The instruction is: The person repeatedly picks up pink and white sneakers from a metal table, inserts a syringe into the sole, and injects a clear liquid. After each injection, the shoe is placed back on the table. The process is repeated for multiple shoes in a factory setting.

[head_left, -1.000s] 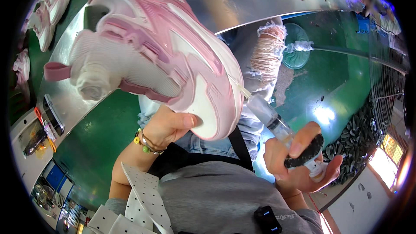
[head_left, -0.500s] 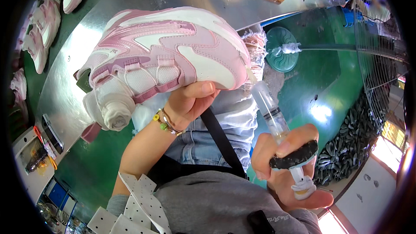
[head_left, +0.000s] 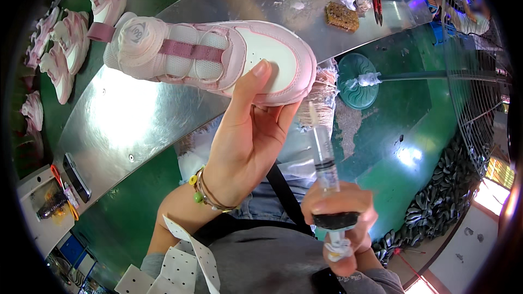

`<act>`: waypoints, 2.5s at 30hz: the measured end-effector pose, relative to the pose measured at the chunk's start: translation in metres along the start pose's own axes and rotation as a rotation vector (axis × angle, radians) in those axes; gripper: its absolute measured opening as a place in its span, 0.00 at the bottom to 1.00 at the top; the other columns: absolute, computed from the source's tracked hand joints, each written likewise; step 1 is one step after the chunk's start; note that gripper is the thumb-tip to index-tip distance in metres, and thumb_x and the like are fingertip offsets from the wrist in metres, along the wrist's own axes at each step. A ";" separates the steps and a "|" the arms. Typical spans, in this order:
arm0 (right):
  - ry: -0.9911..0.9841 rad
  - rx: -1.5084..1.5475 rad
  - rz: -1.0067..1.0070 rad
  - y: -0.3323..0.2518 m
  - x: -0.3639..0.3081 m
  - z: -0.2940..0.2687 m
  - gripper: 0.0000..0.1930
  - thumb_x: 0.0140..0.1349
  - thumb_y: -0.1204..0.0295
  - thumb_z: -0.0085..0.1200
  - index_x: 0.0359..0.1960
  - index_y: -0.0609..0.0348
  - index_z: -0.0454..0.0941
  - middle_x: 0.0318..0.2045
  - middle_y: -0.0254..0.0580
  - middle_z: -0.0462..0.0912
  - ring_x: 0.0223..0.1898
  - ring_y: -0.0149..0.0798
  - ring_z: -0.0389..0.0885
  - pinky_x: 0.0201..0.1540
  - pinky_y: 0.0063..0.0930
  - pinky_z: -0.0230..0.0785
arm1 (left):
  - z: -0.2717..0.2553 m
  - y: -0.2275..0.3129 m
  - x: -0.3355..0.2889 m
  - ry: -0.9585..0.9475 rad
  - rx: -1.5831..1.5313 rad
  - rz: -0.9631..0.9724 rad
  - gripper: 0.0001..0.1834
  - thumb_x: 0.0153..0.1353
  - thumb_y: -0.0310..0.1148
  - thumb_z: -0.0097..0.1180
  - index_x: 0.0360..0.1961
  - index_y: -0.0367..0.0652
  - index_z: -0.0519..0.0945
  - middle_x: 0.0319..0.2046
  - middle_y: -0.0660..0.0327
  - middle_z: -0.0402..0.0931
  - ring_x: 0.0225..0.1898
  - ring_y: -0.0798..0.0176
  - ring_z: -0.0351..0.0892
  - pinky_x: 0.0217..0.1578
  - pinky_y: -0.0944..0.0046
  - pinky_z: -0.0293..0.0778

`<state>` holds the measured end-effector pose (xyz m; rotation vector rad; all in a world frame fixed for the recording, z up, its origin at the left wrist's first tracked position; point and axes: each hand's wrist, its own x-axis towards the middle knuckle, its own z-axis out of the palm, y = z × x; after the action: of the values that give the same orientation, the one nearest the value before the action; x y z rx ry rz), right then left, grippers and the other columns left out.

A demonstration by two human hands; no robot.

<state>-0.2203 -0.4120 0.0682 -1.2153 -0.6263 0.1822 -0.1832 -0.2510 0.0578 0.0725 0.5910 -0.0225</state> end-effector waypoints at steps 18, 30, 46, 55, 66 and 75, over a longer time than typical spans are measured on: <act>0.184 -0.405 0.000 0.030 0.037 0.043 0.37 0.53 0.38 0.37 0.41 0.69 0.58 0.15 0.45 0.67 0.13 0.31 0.61 0.17 0.18 0.56 | -0.150 0.259 -0.137 0.095 0.788 0.542 0.41 0.39 0.34 0.68 0.56 0.39 0.63 0.48 0.58 0.70 0.48 0.60 0.72 0.49 0.60 0.71; 0.127 -0.473 0.130 0.054 0.076 0.073 0.13 0.59 0.66 0.40 0.38 0.65 0.68 0.22 0.45 0.73 0.18 0.36 0.71 0.18 0.22 0.66 | -0.117 0.567 -0.051 0.529 1.100 1.288 0.47 0.51 0.37 0.61 0.64 0.42 0.42 0.53 0.55 0.67 0.53 0.64 0.65 0.52 0.64 0.61; 0.198 -0.215 0.206 0.120 0.111 0.000 0.27 0.51 0.63 0.57 0.46 0.66 0.60 0.29 0.41 0.74 0.27 0.26 0.70 0.30 0.17 0.64 | -0.032 0.457 0.036 0.648 1.706 1.055 0.18 0.43 0.35 0.64 0.33 0.33 0.78 0.26 0.63 0.76 0.26 0.71 0.72 0.27 0.69 0.68; 0.174 0.119 0.370 0.103 0.119 -0.031 0.20 0.57 0.69 0.54 0.48 0.63 0.64 0.29 0.37 0.73 0.26 0.24 0.69 0.26 0.17 0.65 | -0.032 0.309 -0.050 0.390 1.452 1.256 0.13 0.44 0.26 0.61 0.33 0.37 0.77 0.27 0.65 0.74 0.28 0.69 0.73 0.32 0.68 0.70; 0.176 0.056 0.411 0.102 0.101 -0.043 0.25 0.57 0.57 0.55 0.49 0.56 0.62 0.23 0.35 0.71 0.18 0.27 0.70 0.22 0.20 0.67 | -0.029 0.245 -0.058 0.062 2.369 0.687 0.30 0.33 0.36 0.72 0.41 0.37 0.76 0.36 0.57 0.77 0.34 0.68 0.74 0.32 0.68 0.72; 0.252 0.195 0.391 0.111 0.092 -0.041 0.20 0.60 0.60 0.51 0.48 0.58 0.64 0.21 0.34 0.70 0.18 0.25 0.68 0.18 0.17 0.63 | -0.105 0.236 -0.046 0.019 1.240 0.699 0.24 0.62 0.46 0.46 0.52 0.39 0.67 0.44 0.60 0.71 0.43 0.64 0.72 0.43 0.63 0.71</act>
<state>-0.1014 -0.3641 -0.0098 -1.1382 -0.1422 0.4017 -0.2699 -0.0077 0.0110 1.4773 0.4690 0.2957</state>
